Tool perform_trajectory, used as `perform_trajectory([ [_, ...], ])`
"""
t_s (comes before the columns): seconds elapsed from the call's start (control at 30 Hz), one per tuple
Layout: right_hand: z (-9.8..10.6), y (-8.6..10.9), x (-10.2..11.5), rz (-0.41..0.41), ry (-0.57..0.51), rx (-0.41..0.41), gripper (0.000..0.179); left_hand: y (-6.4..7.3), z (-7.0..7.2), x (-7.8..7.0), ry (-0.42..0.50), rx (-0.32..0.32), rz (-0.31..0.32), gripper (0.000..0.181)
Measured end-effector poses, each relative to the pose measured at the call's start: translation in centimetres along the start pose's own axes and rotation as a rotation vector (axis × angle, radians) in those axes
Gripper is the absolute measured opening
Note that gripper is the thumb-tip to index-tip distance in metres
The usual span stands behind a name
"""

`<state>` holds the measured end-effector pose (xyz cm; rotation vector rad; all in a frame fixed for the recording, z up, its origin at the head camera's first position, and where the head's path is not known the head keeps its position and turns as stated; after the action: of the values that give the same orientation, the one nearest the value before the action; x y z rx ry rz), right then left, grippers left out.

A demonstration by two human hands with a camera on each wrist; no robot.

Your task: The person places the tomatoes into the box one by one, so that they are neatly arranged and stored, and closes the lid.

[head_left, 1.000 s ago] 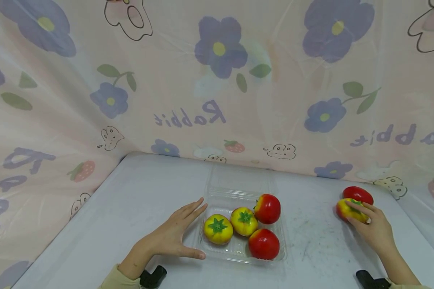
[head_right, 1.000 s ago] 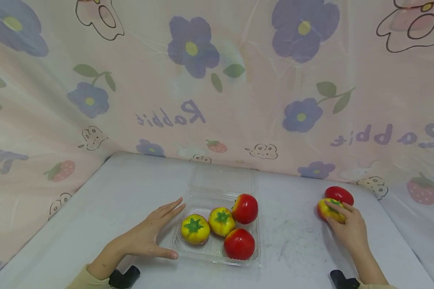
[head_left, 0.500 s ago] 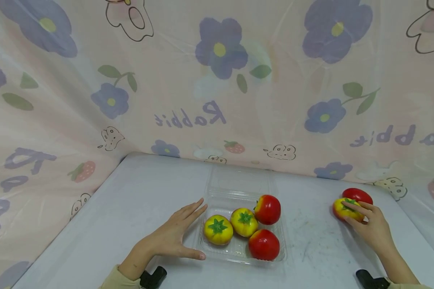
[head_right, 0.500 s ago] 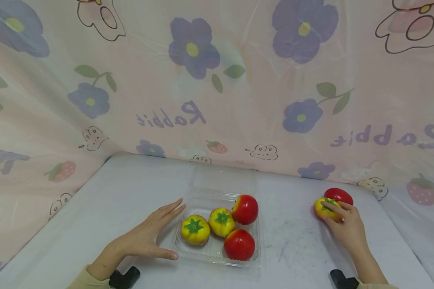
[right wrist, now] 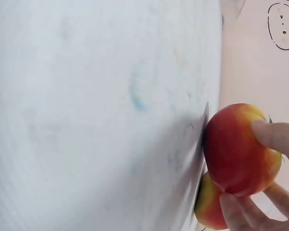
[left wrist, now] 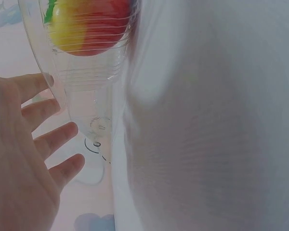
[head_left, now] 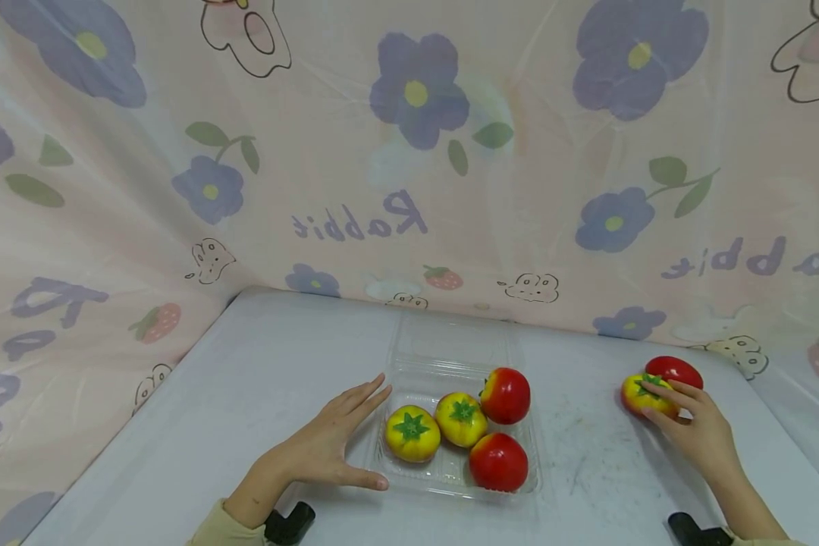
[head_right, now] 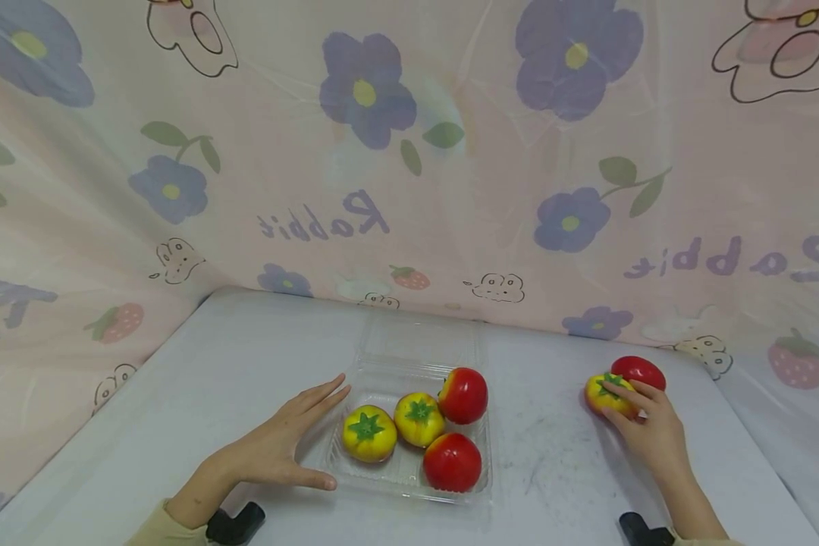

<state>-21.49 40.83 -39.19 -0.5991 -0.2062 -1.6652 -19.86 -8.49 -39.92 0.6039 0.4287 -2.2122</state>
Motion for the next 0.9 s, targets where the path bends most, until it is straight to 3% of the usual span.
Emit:
perform_trajectory([
  [0.7, 0.0, 1.1, 2.8, 0.042, -0.050, 0.038, 0.044, 0.0, 0.0, -0.1, -0.010, 0.005, 0.010, 0.111],
  [0.9, 0.0, 1.5, 3.6, 0.086, -0.085, 0.025, 0.042, 0.1, 0.0, -0.1, -0.008, 0.004, 0.006, 0.112],
])
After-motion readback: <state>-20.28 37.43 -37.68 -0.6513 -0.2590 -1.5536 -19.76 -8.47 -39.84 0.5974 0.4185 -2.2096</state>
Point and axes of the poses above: each hand's wrist, its own y-axis away from the middle knuckle, its own z-axis out of the back of the hand, x = y × z, the point moved 7 cm from there along -y, towards the middle knuckle, and after that the axes turned 1 degree about -z, right-handed, at the moved point
